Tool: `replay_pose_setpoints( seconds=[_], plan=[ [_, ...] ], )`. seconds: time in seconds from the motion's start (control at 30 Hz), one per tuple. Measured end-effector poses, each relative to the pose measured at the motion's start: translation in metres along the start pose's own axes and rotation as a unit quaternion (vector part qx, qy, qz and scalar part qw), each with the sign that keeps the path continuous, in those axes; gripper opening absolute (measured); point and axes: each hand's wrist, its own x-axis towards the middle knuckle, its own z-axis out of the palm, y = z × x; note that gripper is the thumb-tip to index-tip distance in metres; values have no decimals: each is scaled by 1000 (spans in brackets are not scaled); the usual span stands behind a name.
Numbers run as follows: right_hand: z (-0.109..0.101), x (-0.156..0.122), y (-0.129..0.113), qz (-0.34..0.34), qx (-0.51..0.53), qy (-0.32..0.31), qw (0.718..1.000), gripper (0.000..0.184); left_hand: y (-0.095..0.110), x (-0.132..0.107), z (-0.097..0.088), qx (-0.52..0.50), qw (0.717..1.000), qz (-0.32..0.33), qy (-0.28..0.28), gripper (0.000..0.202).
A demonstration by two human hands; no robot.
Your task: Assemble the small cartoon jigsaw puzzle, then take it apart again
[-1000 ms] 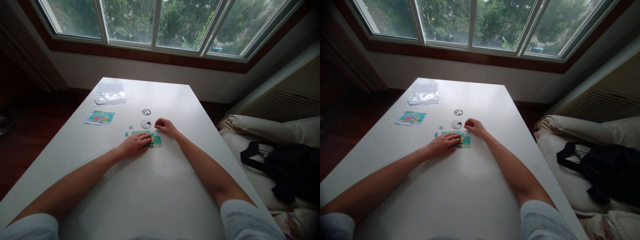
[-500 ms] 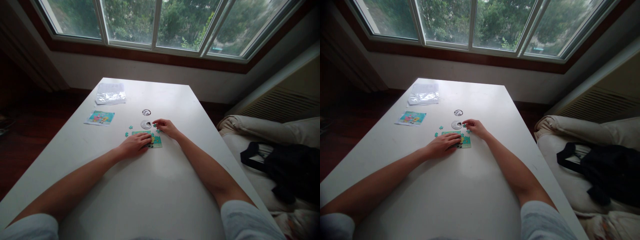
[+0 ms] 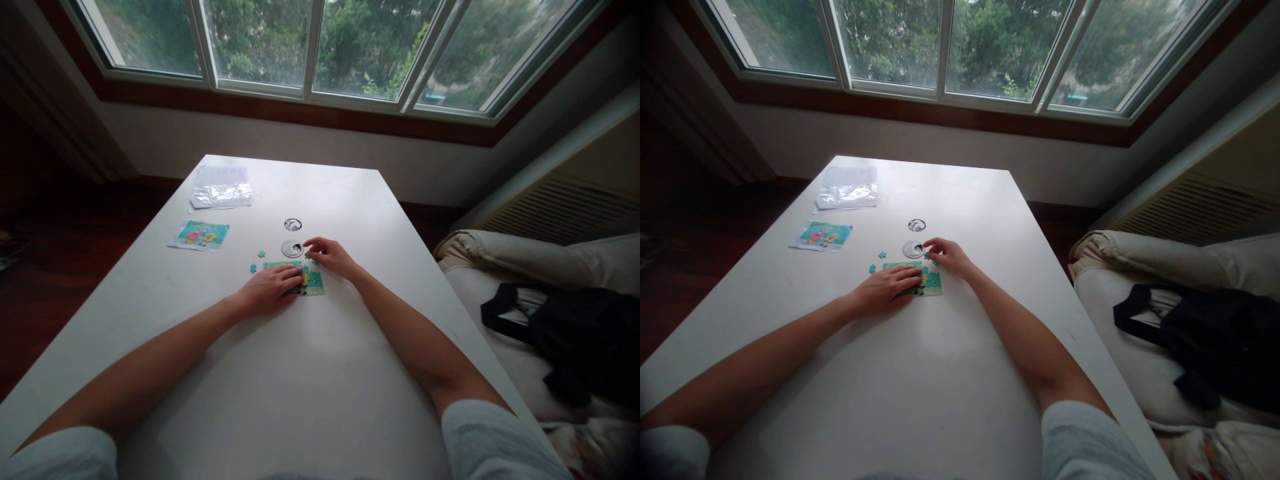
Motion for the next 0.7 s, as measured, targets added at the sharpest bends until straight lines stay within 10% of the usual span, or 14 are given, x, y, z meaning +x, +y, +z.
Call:
replay_pose_setpoints(
  seconds=[0.7],
  plan=[
    [13, -2, 2, 12, 3, -8, 1000, 21, 3, 1, -4, 16, 1000, -1, -6, 40]
  ],
)
